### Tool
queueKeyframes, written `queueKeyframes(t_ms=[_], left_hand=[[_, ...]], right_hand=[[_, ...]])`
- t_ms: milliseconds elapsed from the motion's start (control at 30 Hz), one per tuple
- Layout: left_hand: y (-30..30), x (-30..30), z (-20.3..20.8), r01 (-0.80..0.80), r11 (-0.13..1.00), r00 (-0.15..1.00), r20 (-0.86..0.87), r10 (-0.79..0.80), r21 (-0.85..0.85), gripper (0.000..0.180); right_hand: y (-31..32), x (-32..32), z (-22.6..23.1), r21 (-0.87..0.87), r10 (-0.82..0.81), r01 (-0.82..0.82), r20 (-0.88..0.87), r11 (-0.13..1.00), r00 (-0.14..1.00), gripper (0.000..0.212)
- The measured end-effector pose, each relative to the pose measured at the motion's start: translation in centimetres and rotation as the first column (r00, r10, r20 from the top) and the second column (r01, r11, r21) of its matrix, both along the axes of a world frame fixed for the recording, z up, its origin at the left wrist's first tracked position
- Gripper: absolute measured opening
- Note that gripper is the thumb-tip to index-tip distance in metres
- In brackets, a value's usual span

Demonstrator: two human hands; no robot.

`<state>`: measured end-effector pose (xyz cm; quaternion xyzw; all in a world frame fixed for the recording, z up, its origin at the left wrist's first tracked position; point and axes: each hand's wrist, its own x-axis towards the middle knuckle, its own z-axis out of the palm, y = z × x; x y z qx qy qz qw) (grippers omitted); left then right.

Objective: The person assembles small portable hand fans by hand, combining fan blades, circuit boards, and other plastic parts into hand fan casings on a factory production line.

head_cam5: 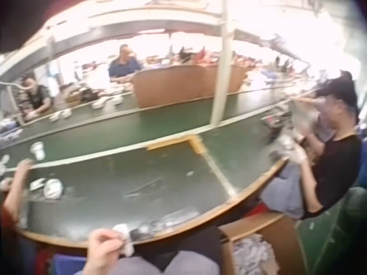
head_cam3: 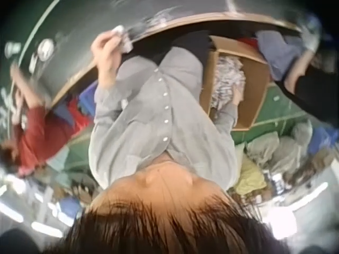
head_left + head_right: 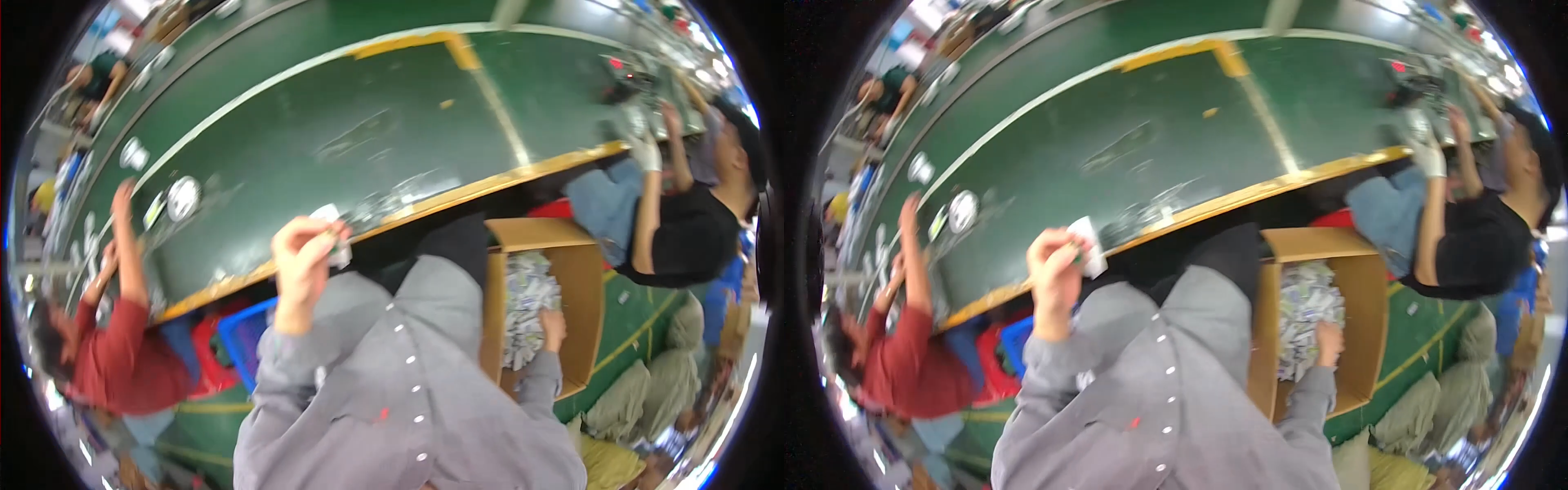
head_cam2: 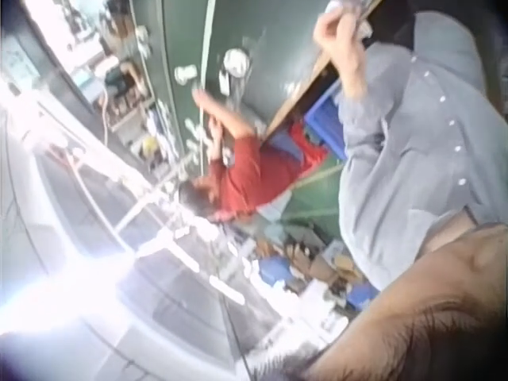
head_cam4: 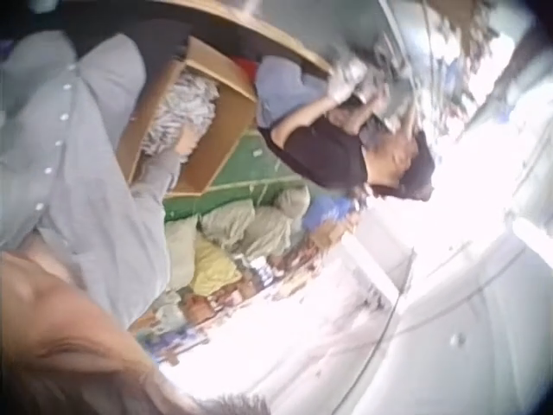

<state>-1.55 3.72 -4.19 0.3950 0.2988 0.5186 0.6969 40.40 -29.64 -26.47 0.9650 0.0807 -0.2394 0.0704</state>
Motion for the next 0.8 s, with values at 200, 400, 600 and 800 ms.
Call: queueKeyframes(t_ms=[200,400,600,800], left_hand=[[-1.2,2.0,0.7,0.099,0.976,0.984,0.165,-0.066,-0.196,0.018],[-2.7,6.0,1.5,0.419,0.864,0.817,0.532,-0.223,-0.280,0.017],[0.5,1.5,2.9,-0.091,0.993,0.996,0.022,0.089,0.074,0.030],[11.2,-11.8,-5.1,-0.283,0.714,0.372,-0.613,0.697,0.641,0.057]], right_hand=[[6.2,-3.1,1.5,0.810,0.128,0.376,-0.475,0.450,0.871,0.051],[21.4,-20.3,14.3,0.482,0.770,0.840,-0.624,0.249,0.130,0.053],[24.9,-21.8,16.8,0.260,0.675,0.832,-0.716,0.491,-0.175,0.037],[23.0,-18.6,14.7,-0.194,0.753,0.880,-0.459,0.434,-0.472,0.051]])
